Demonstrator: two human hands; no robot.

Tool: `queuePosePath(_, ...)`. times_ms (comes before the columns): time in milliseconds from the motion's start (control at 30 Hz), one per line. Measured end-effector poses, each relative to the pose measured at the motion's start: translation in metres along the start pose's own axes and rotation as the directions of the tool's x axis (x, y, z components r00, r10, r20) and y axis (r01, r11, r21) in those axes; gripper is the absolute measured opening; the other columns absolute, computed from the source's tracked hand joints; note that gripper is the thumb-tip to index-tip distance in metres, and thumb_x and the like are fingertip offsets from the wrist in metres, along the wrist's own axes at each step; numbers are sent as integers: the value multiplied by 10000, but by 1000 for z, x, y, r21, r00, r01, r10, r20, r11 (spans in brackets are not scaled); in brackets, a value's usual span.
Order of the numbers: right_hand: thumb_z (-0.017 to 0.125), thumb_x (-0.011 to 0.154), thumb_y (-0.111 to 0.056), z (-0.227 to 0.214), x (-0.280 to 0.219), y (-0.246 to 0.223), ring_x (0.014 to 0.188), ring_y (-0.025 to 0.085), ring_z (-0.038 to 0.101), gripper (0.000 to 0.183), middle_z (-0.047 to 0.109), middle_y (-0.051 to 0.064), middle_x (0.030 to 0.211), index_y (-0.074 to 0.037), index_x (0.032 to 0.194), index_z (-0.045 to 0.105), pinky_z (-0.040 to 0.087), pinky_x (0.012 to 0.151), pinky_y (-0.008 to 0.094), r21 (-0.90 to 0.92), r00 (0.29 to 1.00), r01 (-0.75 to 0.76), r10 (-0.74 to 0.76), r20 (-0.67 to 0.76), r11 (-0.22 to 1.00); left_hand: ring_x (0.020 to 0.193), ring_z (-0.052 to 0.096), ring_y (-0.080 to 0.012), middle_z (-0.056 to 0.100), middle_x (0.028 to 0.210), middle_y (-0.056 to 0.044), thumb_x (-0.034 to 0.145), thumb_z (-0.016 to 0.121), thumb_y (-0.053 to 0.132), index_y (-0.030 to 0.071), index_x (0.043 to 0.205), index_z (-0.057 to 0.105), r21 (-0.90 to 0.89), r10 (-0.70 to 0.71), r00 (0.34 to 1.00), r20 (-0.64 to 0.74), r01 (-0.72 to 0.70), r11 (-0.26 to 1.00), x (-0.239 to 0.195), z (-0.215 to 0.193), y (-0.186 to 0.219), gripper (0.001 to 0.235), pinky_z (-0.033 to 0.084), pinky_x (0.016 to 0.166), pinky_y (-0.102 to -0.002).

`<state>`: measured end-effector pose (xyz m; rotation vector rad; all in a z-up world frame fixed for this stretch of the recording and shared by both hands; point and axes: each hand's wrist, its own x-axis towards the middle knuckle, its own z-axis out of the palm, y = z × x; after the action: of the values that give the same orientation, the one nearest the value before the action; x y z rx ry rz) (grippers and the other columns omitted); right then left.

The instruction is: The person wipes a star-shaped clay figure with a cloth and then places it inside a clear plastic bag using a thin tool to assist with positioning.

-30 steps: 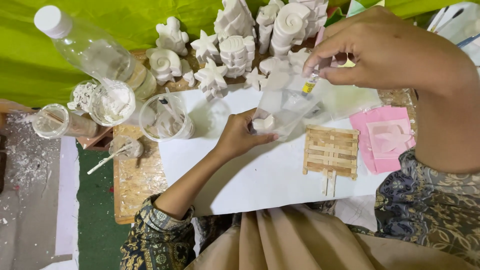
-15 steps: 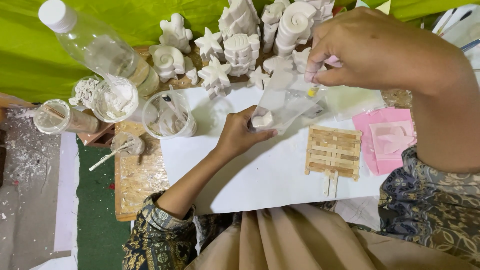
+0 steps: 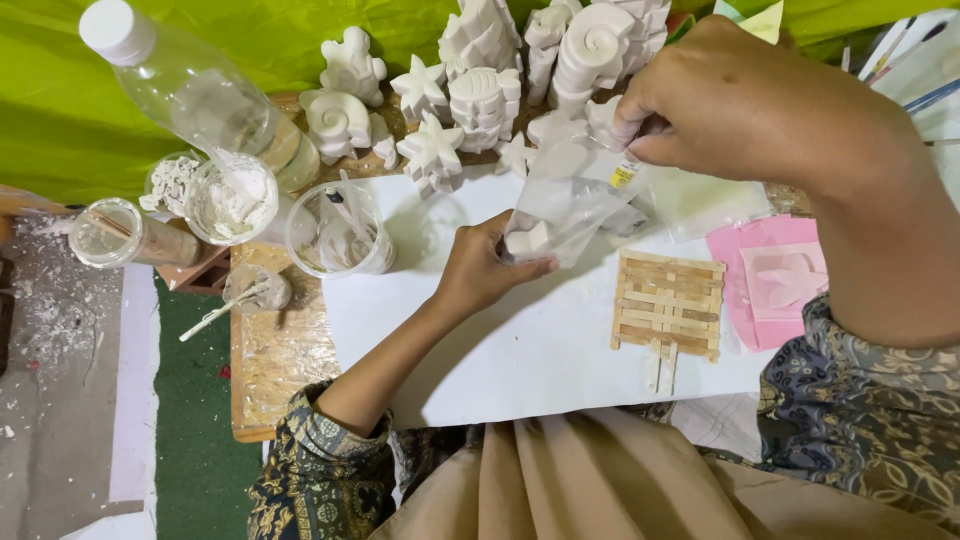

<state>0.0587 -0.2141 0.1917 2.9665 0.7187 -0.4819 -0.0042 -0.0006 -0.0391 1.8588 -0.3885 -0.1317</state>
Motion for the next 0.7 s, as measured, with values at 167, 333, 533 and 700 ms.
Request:
queuePosePath(167, 668, 799, -108, 3, 2, 5, 681, 229, 650, 94, 697, 53, 646, -125, 714, 704, 463, 716, 380, 5, 994, 91, -90, -57, 996, 650, 427, -17, 689, 855, 119, 776, 906, 262, 136, 1064, 749, -73, -1, 1000, -2, 0, 997, 1, 0, 2, 351, 319, 560, -193)
queuePosePath(333, 710, 881, -137, 5, 2, 7, 621, 232, 655, 285, 697, 59, 597, -57, 621, 626, 461, 818, 373, -16, 984, 154, -155, -90, 988, 629, 405, -19, 668, 825, 121, 785, 900, 274, 139, 1076, 750, -92, 8, 1000, -9, -9, 996, 2, 1, 1, 354, 308, 554, -195)
queuePosePath(533, 697, 856, -74, 6, -1, 7, 796, 246, 716, 121, 766, -2, 772, -121, 767, 764, 486, 806, 411, 0, 900, 349, -334, -281, 937, 663, 459, -18, 694, 867, 97, 774, 912, 239, 129, 1061, 732, -113, 17, 1000, -21, -19, 993, 2, -1, 7, 356, 360, 578, -191)
queuePosePath(700, 528, 1123, -223, 22, -13, 10, 1036, 289, 614, 383, 491, 211, 1214, 80, 1354, 486, 468, 575, 342, 642, 869, 387, -30, -494, 662, 558, 356, 11, 652, 781, 131, 758, 919, 236, 135, 1031, 750, -97, -63, 995, -79, 55, 994, 2, -10, 12, 337, 268, 495, -187)
